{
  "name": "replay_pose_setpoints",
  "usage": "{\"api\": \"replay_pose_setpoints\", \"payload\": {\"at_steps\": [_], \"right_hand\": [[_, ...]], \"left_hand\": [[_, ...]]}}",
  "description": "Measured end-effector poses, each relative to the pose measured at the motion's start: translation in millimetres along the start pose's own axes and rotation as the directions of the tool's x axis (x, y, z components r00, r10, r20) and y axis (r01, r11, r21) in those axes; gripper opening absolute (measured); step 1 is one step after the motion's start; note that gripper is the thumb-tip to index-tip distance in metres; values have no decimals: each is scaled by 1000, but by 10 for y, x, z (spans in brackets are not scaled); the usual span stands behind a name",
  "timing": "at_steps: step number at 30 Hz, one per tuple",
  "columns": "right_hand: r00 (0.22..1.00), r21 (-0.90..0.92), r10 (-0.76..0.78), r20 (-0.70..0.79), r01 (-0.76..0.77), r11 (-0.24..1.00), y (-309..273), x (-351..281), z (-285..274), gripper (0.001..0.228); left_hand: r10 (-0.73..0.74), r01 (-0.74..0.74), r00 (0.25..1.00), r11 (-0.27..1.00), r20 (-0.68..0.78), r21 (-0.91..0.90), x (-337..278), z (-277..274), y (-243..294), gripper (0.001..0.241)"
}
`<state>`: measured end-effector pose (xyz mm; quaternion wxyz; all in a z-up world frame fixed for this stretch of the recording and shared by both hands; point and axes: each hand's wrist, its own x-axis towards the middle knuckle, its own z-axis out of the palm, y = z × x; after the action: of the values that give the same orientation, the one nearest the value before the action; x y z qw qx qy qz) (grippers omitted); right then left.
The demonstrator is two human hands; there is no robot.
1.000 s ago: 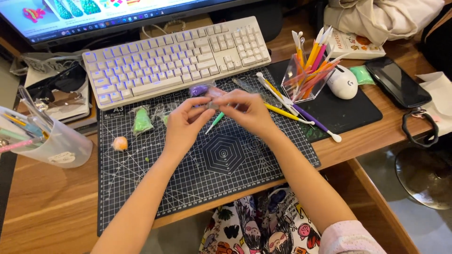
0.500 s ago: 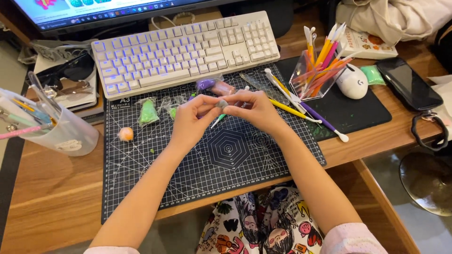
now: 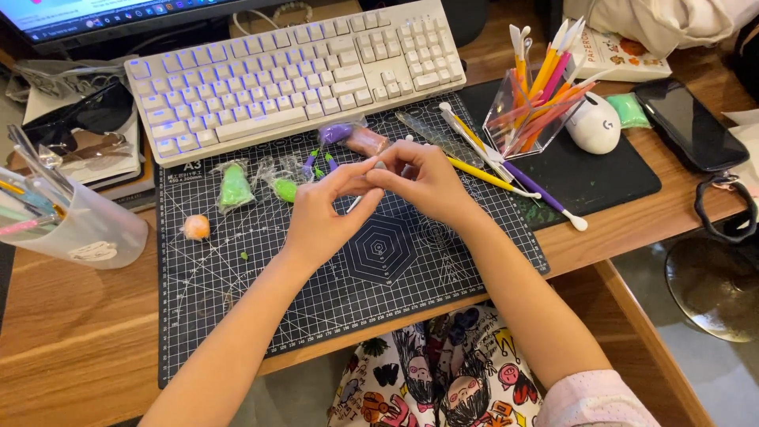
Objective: The person sits at a desk and shapes small pieces of green and grey clay by hand. They roll the green clay into a thin, curved shape and then pick up a piece of grey clay to begin shaping it as well.
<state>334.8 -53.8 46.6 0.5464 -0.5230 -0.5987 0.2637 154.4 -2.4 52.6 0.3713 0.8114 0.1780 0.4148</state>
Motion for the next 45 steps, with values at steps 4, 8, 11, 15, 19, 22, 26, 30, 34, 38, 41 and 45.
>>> {"api": "replay_pose_setpoints", "payload": {"at_steps": [4,8,11,15,19,22,26,30,34,38,41,45], "right_hand": [[999,-11,-33,-7,33,999,13,10,6,12],[999,107,47,23,-50,993,32,10,28,11],[987,219,150,64,-160,963,-51,4,16,21],[971,262,208,116,-232,937,-175,-6,-30,28],[971,284,203,129,-232,930,-59,-9,-15,21],[969,226,185,162,-218,949,-19,-20,15,27],[987,134,90,131,-108,985,7,-22,36,25],[999,-8,5,48,-5,1000,89,-9,64,14],[999,-24,-35,35,35,999,53,4,27,11],[997,162,-28,71,16,987,18,19,28,7],[996,234,5,84,-25,972,3,16,-7,7],[985,335,123,122,-157,929,-51,-14,-5,11]], "left_hand": [[-41,40,999,997,-12,-62,-22,35,2,35],[-115,111,993,990,-38,-91,-1,4,61,34],[-160,153,985,982,-57,-110,25,-24,9,30],[-158,145,985,975,-69,-166,35,-39,-39,25],[-148,138,988,974,-46,-178,31,-40,-31,28],[-153,149,988,985,-30,-89,42,-82,6,28],[-204,200,979,974,-28,-105,37,-93,-14,28],[-174,170,985,971,-10,-170,45,-48,10,35],[-153,153,988,970,17,-191,39,-32,-54,33],[-140,135,990,964,-4,-231,40,-9,-52,39],[-130,124,991,964,-10,-235,38,25,-54,41],[-159,152,987,959,-12,-241,42,29,-43,39]]}}
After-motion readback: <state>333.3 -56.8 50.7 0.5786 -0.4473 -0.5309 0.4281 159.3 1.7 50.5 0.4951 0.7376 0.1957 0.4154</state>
